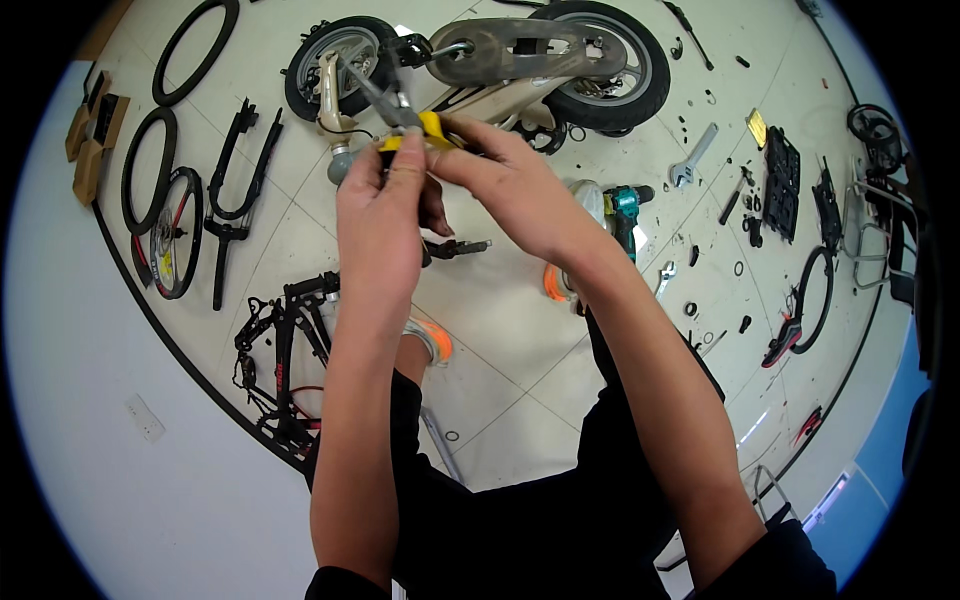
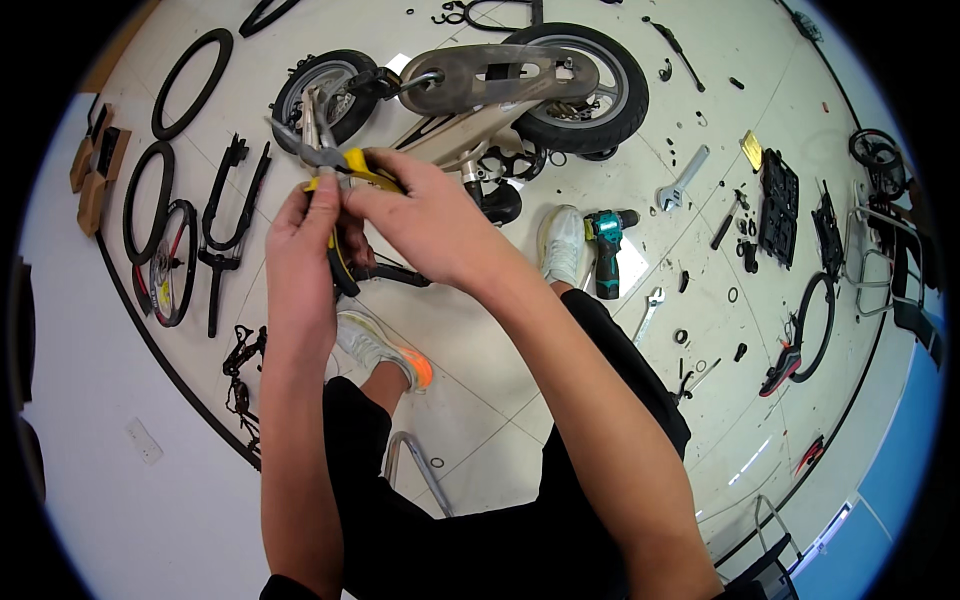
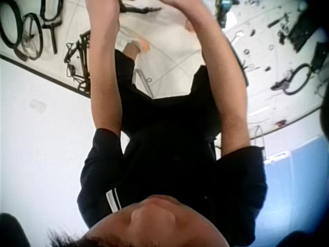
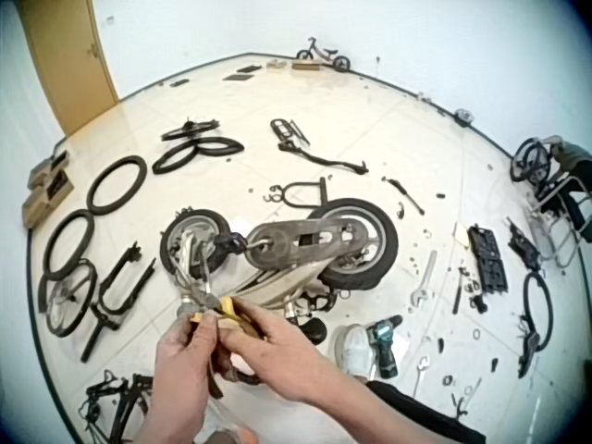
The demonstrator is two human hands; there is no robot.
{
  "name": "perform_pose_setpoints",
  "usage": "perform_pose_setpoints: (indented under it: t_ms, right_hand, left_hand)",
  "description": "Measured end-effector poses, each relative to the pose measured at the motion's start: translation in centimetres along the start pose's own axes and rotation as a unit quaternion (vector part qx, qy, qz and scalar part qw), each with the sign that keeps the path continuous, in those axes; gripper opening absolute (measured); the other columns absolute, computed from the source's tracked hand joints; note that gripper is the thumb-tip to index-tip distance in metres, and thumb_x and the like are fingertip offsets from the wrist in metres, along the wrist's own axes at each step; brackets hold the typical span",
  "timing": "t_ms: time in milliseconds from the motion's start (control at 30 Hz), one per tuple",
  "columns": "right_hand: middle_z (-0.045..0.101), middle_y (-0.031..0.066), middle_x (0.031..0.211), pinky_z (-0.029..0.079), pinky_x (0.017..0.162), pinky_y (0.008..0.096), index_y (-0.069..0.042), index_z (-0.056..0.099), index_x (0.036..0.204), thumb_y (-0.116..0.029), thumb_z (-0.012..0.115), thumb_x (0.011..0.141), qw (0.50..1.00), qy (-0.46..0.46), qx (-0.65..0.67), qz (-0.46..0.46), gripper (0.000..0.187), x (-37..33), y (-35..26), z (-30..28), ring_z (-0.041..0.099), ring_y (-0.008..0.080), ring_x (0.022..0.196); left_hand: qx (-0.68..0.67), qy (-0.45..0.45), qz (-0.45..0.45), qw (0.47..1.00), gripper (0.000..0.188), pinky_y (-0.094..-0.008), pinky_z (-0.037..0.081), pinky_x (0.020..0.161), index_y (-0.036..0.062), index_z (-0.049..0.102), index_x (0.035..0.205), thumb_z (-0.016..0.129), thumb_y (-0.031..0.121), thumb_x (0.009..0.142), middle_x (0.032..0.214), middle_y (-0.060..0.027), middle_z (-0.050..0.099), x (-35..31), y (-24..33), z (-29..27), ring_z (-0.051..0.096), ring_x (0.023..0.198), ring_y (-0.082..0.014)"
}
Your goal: The person assembles a scooter by attaching the seat and handlebars to the frame. They use a screwdriver and a cordless drill to secure the components, then use pliers to adjust a cable.
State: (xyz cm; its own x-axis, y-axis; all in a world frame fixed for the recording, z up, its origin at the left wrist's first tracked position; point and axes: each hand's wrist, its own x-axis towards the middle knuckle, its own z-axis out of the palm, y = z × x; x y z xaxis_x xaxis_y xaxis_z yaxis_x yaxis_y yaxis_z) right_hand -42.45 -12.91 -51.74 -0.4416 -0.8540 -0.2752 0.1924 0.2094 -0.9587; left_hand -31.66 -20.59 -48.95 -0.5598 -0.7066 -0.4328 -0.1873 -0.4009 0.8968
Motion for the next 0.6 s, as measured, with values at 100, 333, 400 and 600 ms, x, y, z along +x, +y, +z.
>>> perform_pose_setpoints:
  t_ms: [100, 333, 400, 600]
  right_hand:
    - [0.051, 0.0296, 0.123, 0.046, 0.094, 0.0334, 0.013, 0.029, 0.138, -0.026, 0.069, 0.07, 0.998, -0.042, -0.05, 0.024, 0.088, -1.1, -1.2, 0.1, 0.058, 0.033, 0.107]
    - [0.04, 0.0323, 0.133, 0.04, 0.104, 0.0388, 0.013, 0.018, 0.142, -0.029, 0.085, 0.054, 0.982, -0.01, -0.186, -0.019, 0.118, -1.0, 0.1, 0.4, 0.044, 0.0407, 0.126]
    - [0.039, 0.0319, 0.134, 0.039, 0.104, 0.0389, 0.013, 0.017, 0.142, -0.029, 0.085, 0.055, 0.974, 0.009, -0.219, -0.055, 0.118, -0.8, 0.4, 0.4, 0.044, 0.0408, 0.126]
    - [0.043, 0.0315, 0.13, 0.039, 0.104, 0.0395, 0.015, 0.025, 0.138, -0.024, 0.083, 0.058, 0.973, 0.072, -0.209, -0.058, 0.106, -1.1, 0.0, 1.2, 0.043, 0.041, 0.126]
  left_hand:
    - [-0.01, 0.024, 0.004, 1.0, 0.029, -0.0228, 0.043, 0.058, 0.0031, 0.055, 0.095, 0.054, 0.032, 0.098, 0.071, -0.0013, 0.054, -0.2, 0.3, 0.2, 0.05, 0.061, -0.008]
    - [0.058, -0.015, 0.026, 0.998, 0.027, -0.0225, 0.043, 0.064, 0.0016, 0.059, 0.101, 0.057, 0.029, 0.097, 0.078, -0.0009, 0.056, 0.0, -0.4, 0.6, 0.051, 0.07, -0.007]
    - [0.095, -0.014, 0.052, 0.994, 0.029, -0.0231, 0.043, 0.065, -0.0006, 0.061, 0.101, 0.06, 0.028, 0.095, 0.079, -0.0018, 0.059, 0.2, -0.3, 0.5, 0.051, 0.07, -0.0075]
    - [0.198, 0.02, 0.121, 0.973, 0.034, -0.0266, 0.045, 0.069, -0.0074, 0.063, 0.1, 0.063, 0.025, 0.091, 0.084, -0.007, 0.066, 0.5, -0.3, 0.0, 0.056, 0.074, -0.0126]
